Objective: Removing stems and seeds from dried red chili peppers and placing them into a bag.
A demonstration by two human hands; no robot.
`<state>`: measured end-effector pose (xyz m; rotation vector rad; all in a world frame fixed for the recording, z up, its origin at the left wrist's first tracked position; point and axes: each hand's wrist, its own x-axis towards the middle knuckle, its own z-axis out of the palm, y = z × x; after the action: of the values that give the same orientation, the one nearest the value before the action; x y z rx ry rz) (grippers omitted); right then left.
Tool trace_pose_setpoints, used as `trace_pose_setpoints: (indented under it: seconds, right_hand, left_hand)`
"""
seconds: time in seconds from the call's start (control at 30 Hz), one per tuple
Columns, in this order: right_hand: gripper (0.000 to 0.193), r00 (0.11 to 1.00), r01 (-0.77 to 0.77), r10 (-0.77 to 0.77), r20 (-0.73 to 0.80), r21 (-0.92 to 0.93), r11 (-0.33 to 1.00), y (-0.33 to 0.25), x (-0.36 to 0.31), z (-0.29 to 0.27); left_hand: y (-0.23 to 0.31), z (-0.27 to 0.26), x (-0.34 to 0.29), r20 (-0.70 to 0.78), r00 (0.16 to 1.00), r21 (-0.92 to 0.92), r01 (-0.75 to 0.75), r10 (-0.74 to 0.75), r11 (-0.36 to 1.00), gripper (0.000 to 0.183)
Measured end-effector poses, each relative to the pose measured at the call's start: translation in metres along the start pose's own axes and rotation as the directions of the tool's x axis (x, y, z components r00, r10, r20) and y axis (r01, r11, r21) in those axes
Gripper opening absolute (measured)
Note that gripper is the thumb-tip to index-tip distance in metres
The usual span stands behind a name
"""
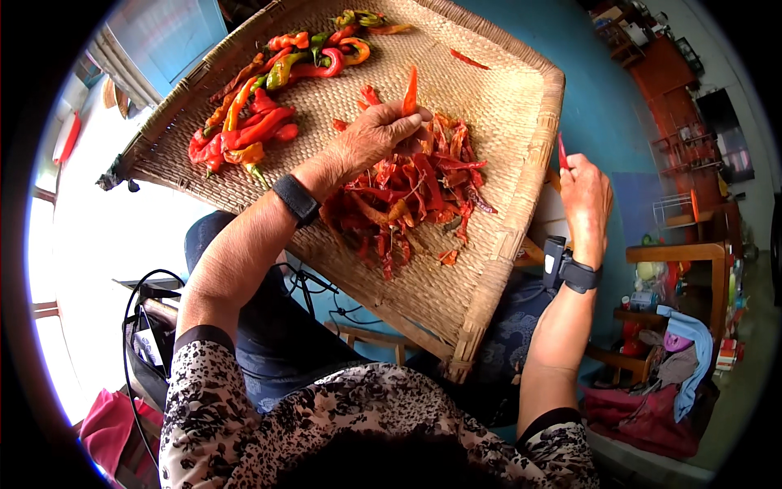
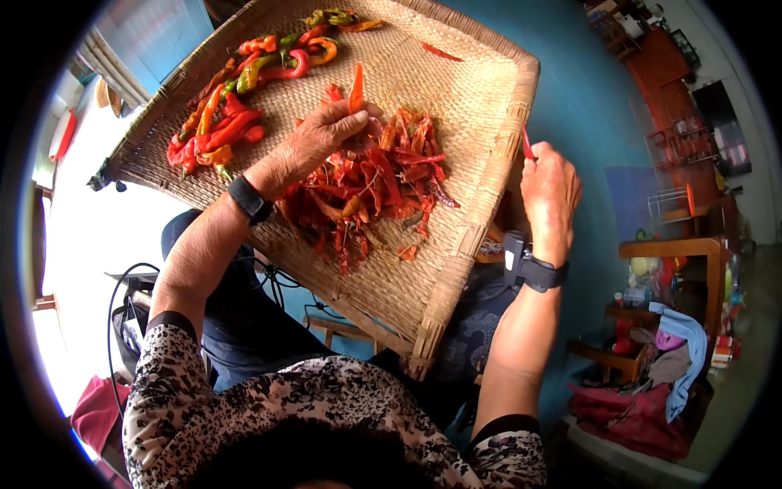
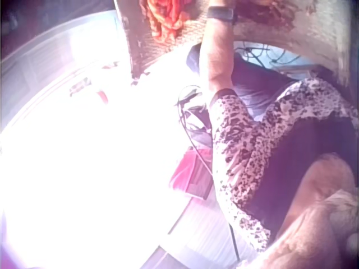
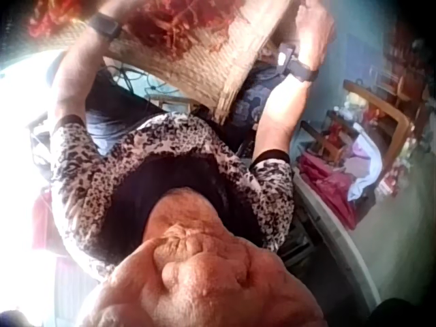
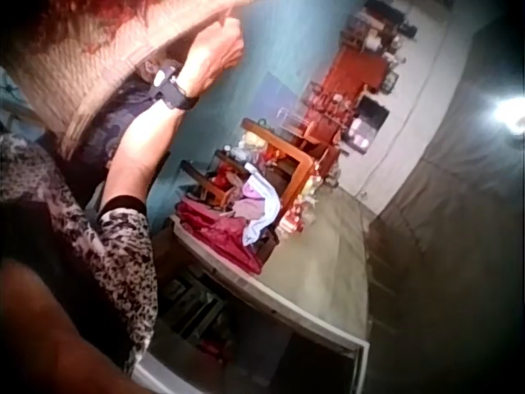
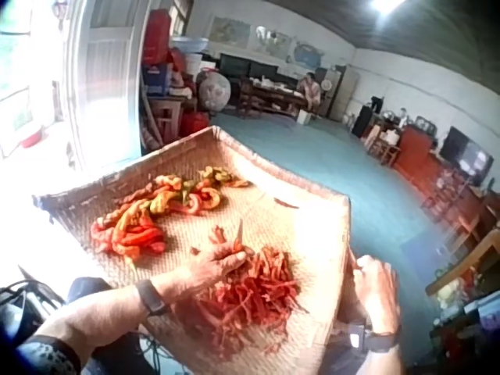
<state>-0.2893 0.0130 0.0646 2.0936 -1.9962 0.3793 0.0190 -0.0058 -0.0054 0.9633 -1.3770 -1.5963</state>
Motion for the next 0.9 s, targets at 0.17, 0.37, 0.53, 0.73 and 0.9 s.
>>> trace_pose_setpoints:
  seconds: [0.17, 0.37, 0.53, 0.73, 0.9]
  right_hand:
    - [0.027, 0.991, 0.101, -0.132, 0.007, 0.603, 0.791, -0.024, -0.003, 0.015]
    - [0.016, 0.913, 0.087, -0.392, 0.111, 0.887, 0.454, -0.098, -0.009, 0.029]
    - [0.019, 0.969, -0.009, -0.226, 0.100, 0.928, 0.372, -0.095, -0.001, 0.021]
    - [0.021, 0.995, 0.076, 0.018, -0.101, 0.845, 0.529, -0.035, 0.009, 0.004]
    - [0.019, 0.987, -0.094, 0.130, -0.092, 0.321, 0.942, 0.008, 0.005, -0.003]
  left_hand:
    - [-0.005, 0.020, -0.002, 0.133, 0.975, 0.265, -0.209, 0.180, 0.941, 0.038]
    - [-0.003, 0.032, -0.007, 0.215, 0.938, 0.458, -0.343, 0.272, 0.820, 0.028]
    - [0.000, 0.008, 0.003, 0.231, 0.955, 0.237, -0.242, 0.187, 0.941, 0.029]
    - [0.007, -0.002, 0.005, 0.055, 0.998, 0.737, -0.053, 0.019, 0.674, 0.032]
    - [-0.034, 0.009, 0.001, 0.253, 0.917, 0.874, -0.354, 0.309, 0.333, 0.032]
